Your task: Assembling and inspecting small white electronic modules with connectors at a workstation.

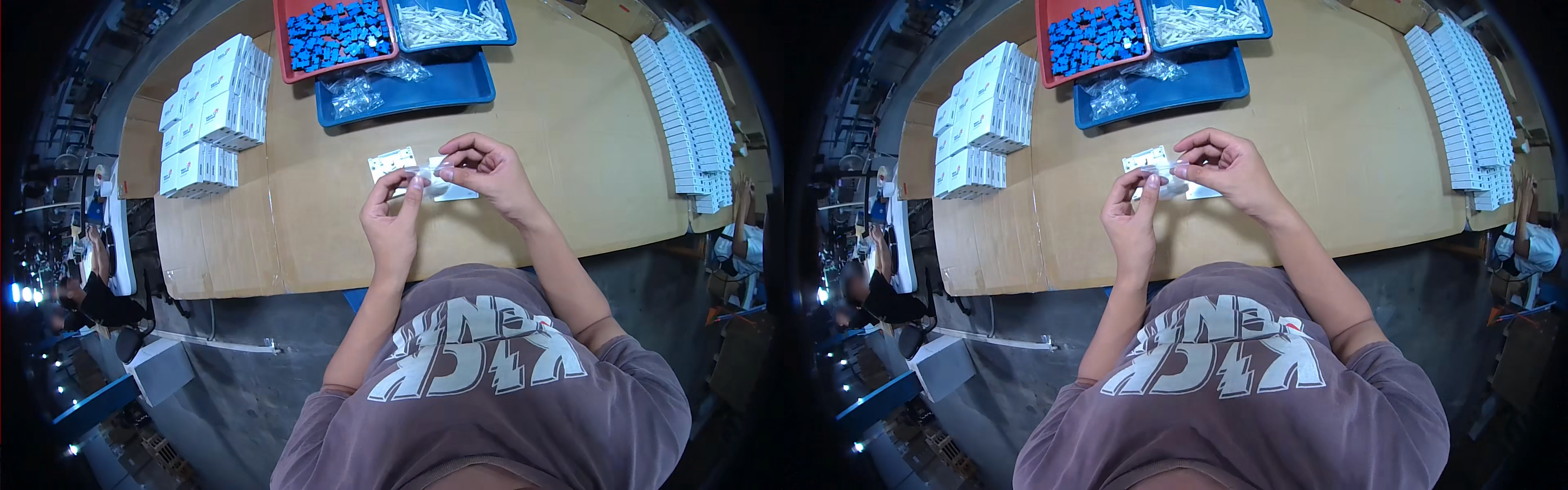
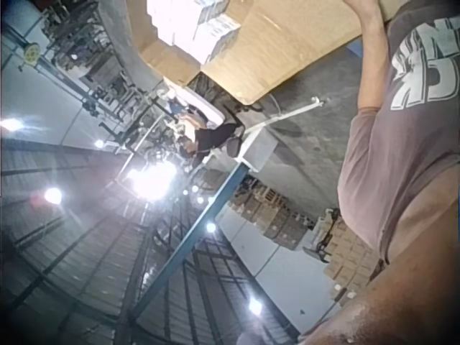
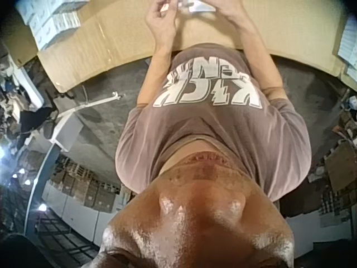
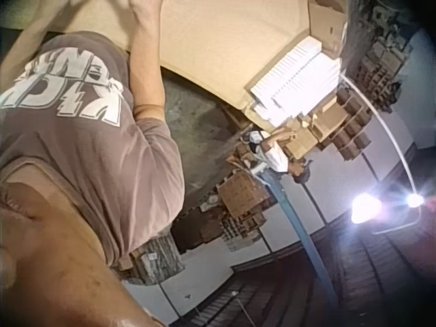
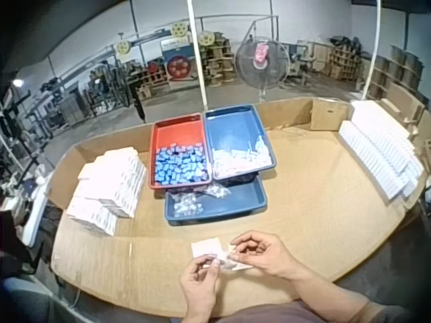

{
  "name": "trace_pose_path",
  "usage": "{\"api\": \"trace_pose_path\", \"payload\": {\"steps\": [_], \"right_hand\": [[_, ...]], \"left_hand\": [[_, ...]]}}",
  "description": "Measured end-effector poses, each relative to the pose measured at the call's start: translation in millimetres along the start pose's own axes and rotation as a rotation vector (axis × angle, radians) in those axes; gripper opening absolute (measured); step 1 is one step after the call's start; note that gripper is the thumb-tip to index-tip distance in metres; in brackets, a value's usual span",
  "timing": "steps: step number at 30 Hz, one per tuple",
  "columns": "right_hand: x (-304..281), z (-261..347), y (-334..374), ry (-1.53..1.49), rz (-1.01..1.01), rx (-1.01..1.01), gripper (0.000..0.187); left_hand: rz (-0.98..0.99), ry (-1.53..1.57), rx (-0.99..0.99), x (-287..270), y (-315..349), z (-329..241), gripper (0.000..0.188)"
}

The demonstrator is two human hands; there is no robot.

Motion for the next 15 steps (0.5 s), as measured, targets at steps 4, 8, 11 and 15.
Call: {"api": "trace_pose_path", "payload": {"steps": [4, 8, 11, 15], "right_hand": [[-1, -10, -5, -0.016, -0.025, -0.003, 0.027], [2, -13, -10, -0.050, -0.029, 0.038, 0.024], [4, -21, -15, -0.074, -0.055, 0.054, 0.020], [4, -27, -20, -0.120, -0.055, 0.059, 0.014]], "left_hand": [[-0.003, 0.053, -0.072, 2, -4, -4, 0.017], [-0.040, 0.053, -0.050, 1, -9, -3, 0.018], [-0.059, 0.075, -0.052, 0, -11, -2, 0.018], [-0.098, 0.157, -0.060, -1, -15, -2, 0.017]]}}
Point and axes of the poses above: each hand's wrist, its own y-axis away from the middle knuckle, its own x-axis out of the palm, z = x × y, the point moved 1 cm from there along -y, towards the middle knuckle, and after that the axes turned 1 degree about -x, right-handed, at the moved point
